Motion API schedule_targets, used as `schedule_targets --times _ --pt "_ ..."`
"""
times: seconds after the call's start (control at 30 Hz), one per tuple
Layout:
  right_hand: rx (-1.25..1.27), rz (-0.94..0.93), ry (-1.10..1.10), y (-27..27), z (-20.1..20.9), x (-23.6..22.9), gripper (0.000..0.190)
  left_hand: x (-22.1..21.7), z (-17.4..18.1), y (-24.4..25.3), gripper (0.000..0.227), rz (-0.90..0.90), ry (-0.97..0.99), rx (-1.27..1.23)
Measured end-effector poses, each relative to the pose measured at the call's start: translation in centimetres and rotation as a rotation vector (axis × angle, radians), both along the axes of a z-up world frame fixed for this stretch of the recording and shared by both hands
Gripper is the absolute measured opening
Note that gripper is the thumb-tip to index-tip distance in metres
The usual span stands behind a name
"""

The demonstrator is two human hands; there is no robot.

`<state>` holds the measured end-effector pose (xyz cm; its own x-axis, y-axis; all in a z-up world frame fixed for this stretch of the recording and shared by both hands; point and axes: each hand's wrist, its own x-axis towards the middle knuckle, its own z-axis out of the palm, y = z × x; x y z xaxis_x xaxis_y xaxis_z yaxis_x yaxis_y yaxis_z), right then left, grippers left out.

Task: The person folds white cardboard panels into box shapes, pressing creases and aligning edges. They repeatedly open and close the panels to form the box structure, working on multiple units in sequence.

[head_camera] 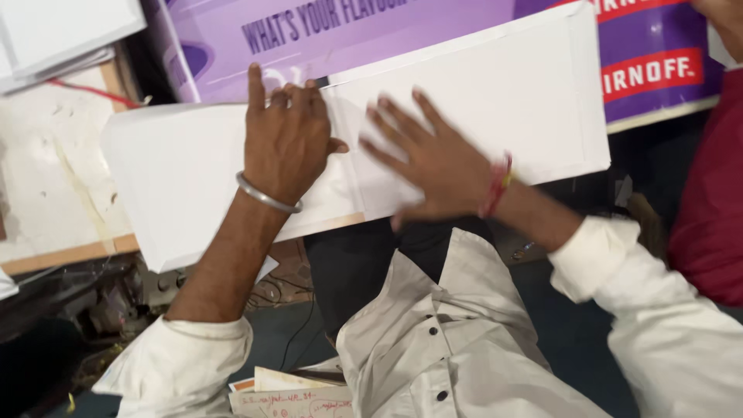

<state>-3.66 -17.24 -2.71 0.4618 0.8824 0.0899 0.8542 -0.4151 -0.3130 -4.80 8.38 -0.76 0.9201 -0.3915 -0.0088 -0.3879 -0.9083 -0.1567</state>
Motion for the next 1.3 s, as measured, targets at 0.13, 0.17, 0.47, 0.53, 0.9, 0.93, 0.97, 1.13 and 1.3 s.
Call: schedule_targets --times 0.13,0.17,0.47,0.53,0.9,0.93,0.97,1.13,1.3 --pt "-0.066 0.009 -0.026 0.8 0.1 -4.1 0.1 0.6 -0.5 -0.2 0.088 0.03 0.059 -0.002" --pt "-0.085 -0.016 -0.023 0.9 -0.2 -4.6 0.089 0.5 -0.5 -0.4 0.089 0.038 0.078 -0.008" --pt "-0.013 -0.17 -0.258 -5.4 -2.5 -2.9 0.05 -0.5 1.9 4.2 0.071 0.062 0.044 -0.218" --pt "-0.045 -0.218 -0.293 -6.6 -1.7 -2.1 0.052 -1.5 2.2 5.2 0.074 0.115 0.069 -0.225" --pt "-0.101 -0.122 0.101 -3.9 2.1 0.0 0.098 -6.4 1.3 4.6 0.063 0.343 0.016 -0.464" --pt "-0.066 -0.094 0.088 -2.5 2.1 0.4 0.098 -6.4 1.1 4.5 0.06 0.334 0.0 -0.474" --pt "-0.031 -0.067 0.076 -1.0 2.3 1.0 0.099 -6.4 0.9 4.3 0.057 0.325 -0.015 -0.484" --pt "0.033 0.127 0.084 7.7 2.5 3.7 0.102 -6.8 0.4 3.7 0.046 0.334 -0.072 -0.454" --pt "0.047 0.154 0.108 9.4 1.4 3.5 0.091 -8.1 0.4 2.0 0.038 0.352 -0.105 -0.388"
